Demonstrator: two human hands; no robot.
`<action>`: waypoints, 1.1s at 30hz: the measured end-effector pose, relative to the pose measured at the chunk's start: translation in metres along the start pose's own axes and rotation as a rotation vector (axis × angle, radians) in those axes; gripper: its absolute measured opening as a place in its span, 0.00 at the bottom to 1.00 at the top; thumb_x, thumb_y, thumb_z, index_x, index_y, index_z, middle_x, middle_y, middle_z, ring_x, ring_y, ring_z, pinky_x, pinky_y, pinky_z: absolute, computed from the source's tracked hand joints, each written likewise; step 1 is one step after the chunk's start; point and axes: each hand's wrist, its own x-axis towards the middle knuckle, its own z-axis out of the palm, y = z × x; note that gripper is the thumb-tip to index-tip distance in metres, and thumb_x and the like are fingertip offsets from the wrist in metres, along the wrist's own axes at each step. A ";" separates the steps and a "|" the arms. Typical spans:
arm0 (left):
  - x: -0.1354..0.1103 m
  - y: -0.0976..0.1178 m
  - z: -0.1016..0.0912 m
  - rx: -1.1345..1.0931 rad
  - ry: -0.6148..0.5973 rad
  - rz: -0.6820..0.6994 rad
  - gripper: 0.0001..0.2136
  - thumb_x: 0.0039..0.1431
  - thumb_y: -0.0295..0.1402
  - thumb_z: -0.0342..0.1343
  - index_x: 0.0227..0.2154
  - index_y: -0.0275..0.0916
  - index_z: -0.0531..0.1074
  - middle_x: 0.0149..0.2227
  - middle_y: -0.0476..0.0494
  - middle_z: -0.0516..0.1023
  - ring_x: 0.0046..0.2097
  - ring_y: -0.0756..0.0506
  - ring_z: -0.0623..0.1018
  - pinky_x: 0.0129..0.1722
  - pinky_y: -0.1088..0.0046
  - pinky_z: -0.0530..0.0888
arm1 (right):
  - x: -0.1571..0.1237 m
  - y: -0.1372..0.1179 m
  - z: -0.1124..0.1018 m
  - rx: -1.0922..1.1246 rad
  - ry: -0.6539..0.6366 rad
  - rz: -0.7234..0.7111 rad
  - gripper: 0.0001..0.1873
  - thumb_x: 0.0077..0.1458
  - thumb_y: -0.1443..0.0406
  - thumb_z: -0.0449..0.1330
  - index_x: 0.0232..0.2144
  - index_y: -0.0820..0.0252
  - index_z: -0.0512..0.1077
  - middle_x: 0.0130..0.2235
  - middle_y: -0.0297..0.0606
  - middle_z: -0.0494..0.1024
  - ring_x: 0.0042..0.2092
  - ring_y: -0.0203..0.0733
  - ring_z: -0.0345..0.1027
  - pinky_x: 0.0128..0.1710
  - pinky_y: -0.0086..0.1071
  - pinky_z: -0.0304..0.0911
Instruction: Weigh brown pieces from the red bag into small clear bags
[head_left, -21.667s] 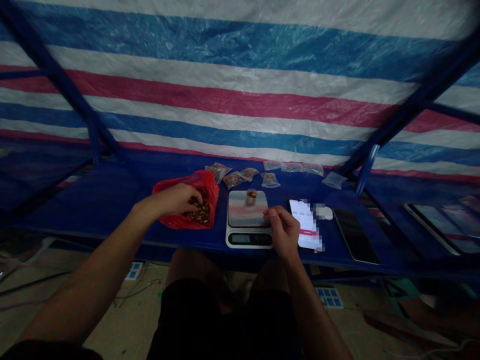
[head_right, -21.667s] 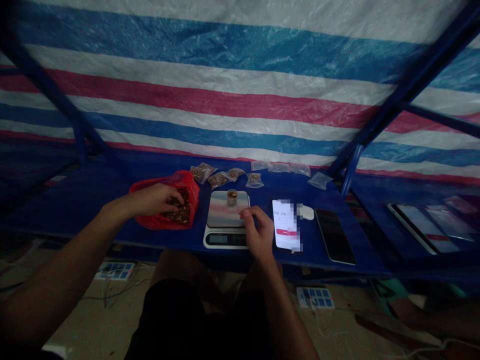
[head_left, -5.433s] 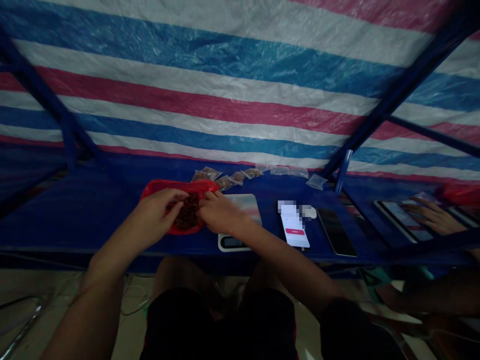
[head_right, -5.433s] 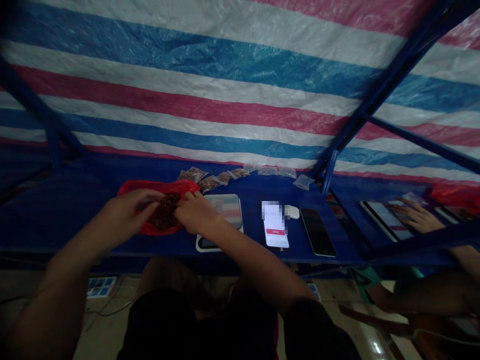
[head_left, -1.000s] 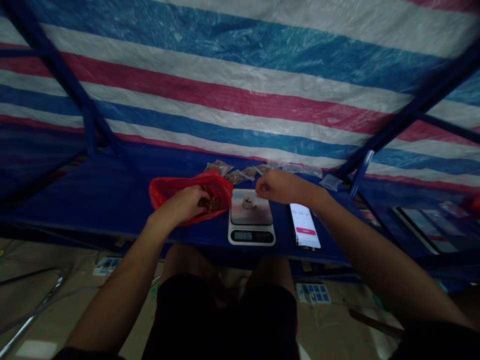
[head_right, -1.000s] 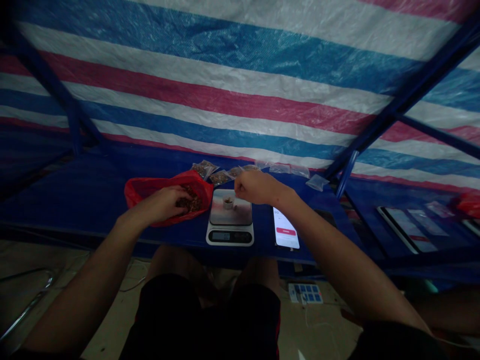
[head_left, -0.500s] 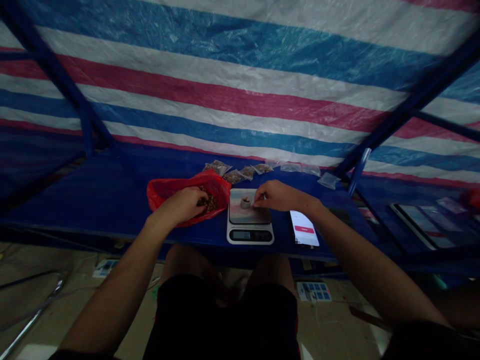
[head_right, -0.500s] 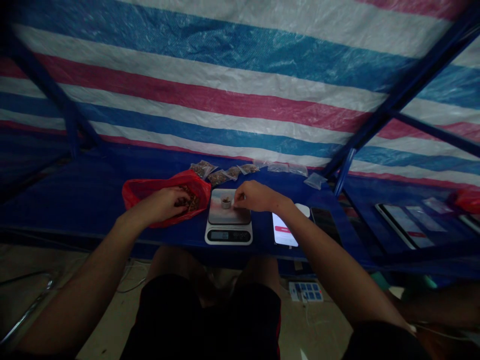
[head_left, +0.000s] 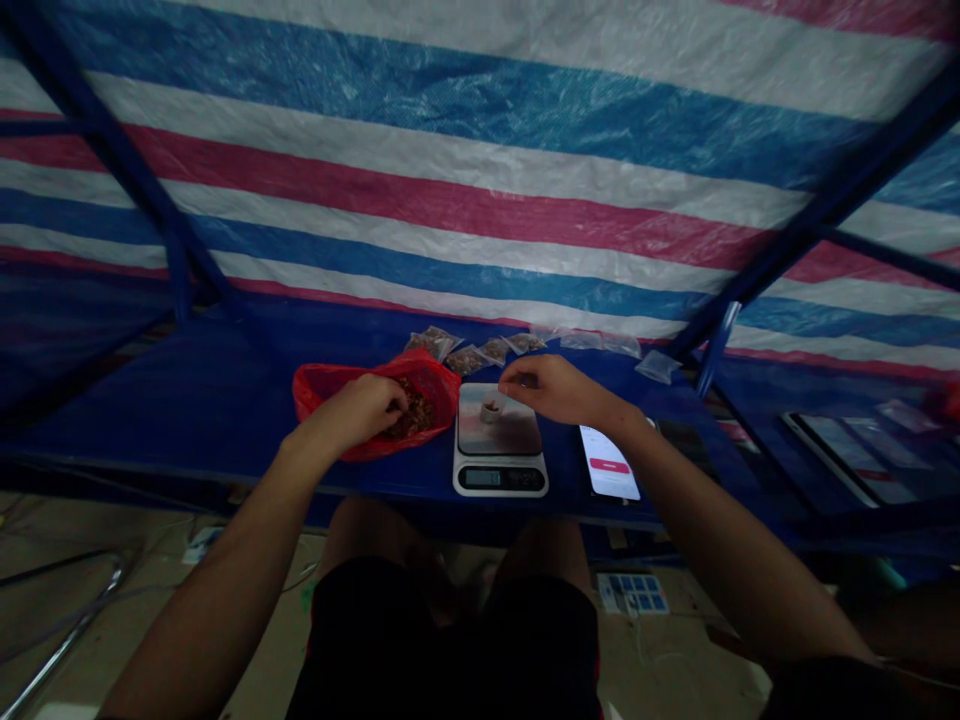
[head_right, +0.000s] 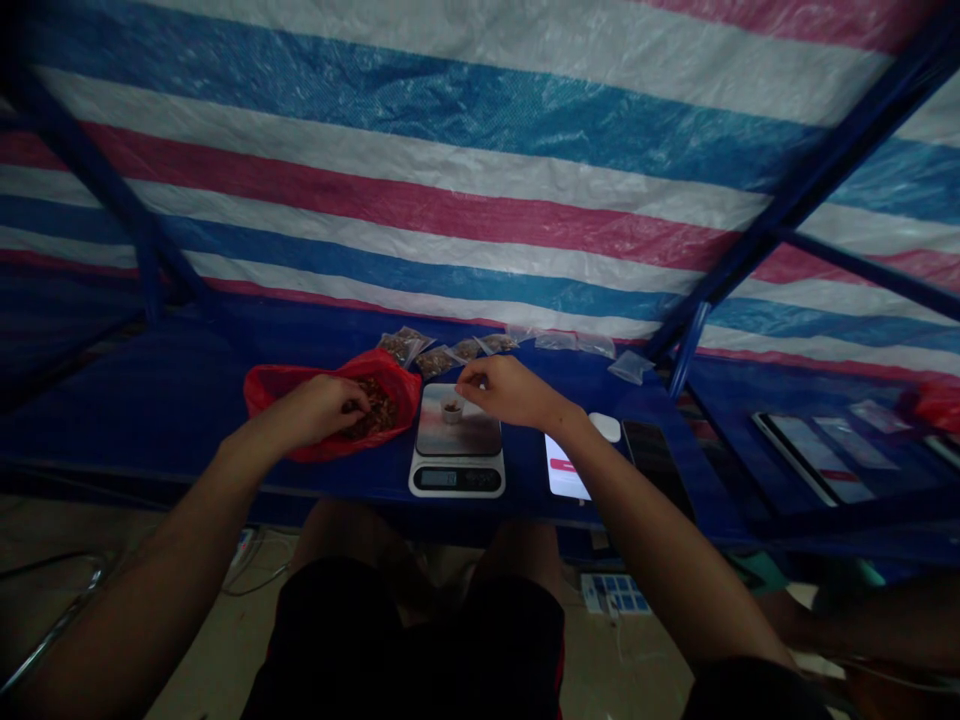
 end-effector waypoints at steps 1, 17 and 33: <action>-0.001 -0.001 -0.002 -0.015 0.007 -0.001 0.11 0.60 0.26 0.58 0.39 0.41 0.85 0.41 0.44 0.87 0.40 0.44 0.84 0.39 0.71 0.72 | -0.002 0.001 -0.001 0.027 0.016 0.014 0.12 0.64 0.62 0.59 0.39 0.62 0.82 0.36 0.39 0.84 0.35 0.38 0.74 0.36 0.32 0.64; 0.054 0.112 -0.057 -0.143 0.079 0.415 0.11 0.60 0.24 0.58 0.38 0.40 0.86 0.39 0.44 0.88 0.40 0.44 0.84 0.43 0.71 0.73 | -0.020 0.012 -0.008 0.113 0.118 0.042 0.11 0.64 0.63 0.59 0.40 0.59 0.82 0.39 0.38 0.85 0.38 0.42 0.77 0.39 0.34 0.67; 0.067 0.113 -0.036 -0.258 -0.036 0.481 0.11 0.61 0.21 0.60 0.39 0.39 0.84 0.39 0.46 0.87 0.39 0.47 0.83 0.42 0.73 0.73 | -0.026 0.020 -0.007 0.132 0.138 0.014 0.11 0.63 0.63 0.60 0.39 0.59 0.82 0.36 0.37 0.84 0.36 0.40 0.76 0.38 0.33 0.65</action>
